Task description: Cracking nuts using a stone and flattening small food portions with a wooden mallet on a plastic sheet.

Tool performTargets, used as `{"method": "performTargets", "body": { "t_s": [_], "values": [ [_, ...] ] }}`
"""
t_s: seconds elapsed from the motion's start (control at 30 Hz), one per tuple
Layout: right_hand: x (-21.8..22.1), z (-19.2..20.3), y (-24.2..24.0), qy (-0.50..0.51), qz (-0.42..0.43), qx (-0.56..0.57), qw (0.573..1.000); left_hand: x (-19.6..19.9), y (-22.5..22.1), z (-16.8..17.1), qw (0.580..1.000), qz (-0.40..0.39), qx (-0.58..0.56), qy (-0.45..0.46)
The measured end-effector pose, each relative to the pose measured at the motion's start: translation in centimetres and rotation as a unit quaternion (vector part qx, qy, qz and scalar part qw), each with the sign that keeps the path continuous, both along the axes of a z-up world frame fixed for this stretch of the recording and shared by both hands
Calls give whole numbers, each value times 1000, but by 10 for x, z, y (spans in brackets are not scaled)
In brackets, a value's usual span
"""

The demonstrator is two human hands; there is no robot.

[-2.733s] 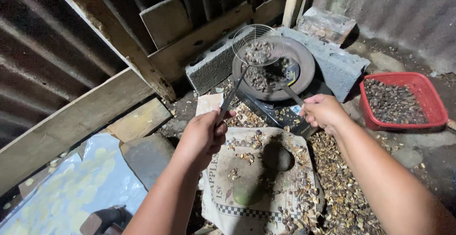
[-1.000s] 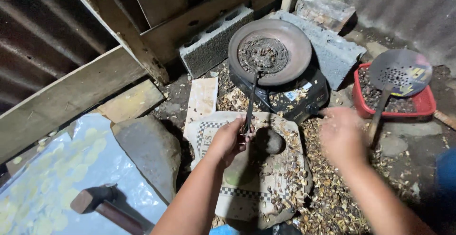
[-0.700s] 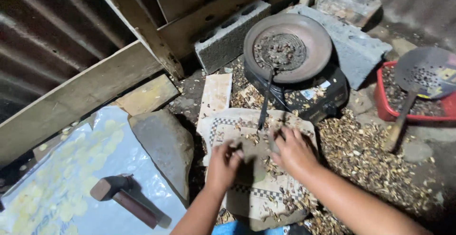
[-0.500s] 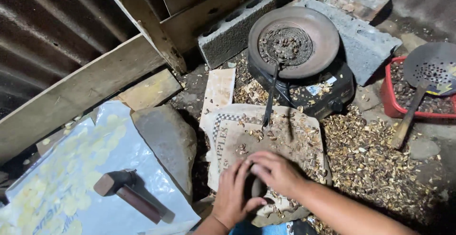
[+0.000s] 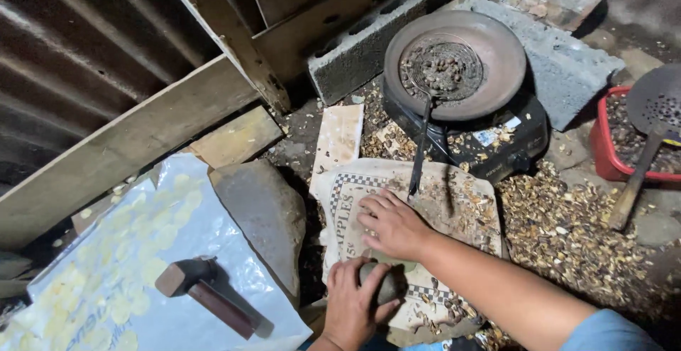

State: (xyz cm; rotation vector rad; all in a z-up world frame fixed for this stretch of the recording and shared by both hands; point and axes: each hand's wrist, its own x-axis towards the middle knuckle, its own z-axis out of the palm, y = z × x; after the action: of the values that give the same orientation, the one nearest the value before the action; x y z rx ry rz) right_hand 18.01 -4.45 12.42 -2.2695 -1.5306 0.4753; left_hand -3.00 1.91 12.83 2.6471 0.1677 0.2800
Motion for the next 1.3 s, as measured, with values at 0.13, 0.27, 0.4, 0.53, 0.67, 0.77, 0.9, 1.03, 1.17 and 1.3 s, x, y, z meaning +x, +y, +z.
{"method": "performTargets", "body": {
  "t_s": [0.13,0.27,0.4,0.53,0.67,0.77,0.9,1.03,1.17,1.3],
  "values": [
    [13,19,-32,212,-373,170,887,1,1,5,999,36,5,-10],
    [43,-11,-125,-163,-243,-40,955,8,1,11,999,45,-7,-26],
    [39,10,-180,-173,-427,-20,887,13,-15,6,999,12,-34,-19],
    [45,122,-96,231,-454,79,857,25,-39,13,997,-68,-39,-12],
    [50,128,-31,464,-410,55,783,31,-60,-9,994,-110,-3,-21],
    [75,122,-25,583,-458,227,631,43,-61,-17,997,-73,21,-25],
    [113,86,-90,395,-510,122,754,49,-45,21,995,-73,-71,-19],
    [122,106,-115,243,-486,-1,840,73,-15,12,883,36,-465,58],
    [144,70,-137,350,-474,131,797,86,18,-6,704,107,-673,199],
    [135,107,-130,315,-471,56,822,90,49,-25,676,214,-700,88]
  ]
}}
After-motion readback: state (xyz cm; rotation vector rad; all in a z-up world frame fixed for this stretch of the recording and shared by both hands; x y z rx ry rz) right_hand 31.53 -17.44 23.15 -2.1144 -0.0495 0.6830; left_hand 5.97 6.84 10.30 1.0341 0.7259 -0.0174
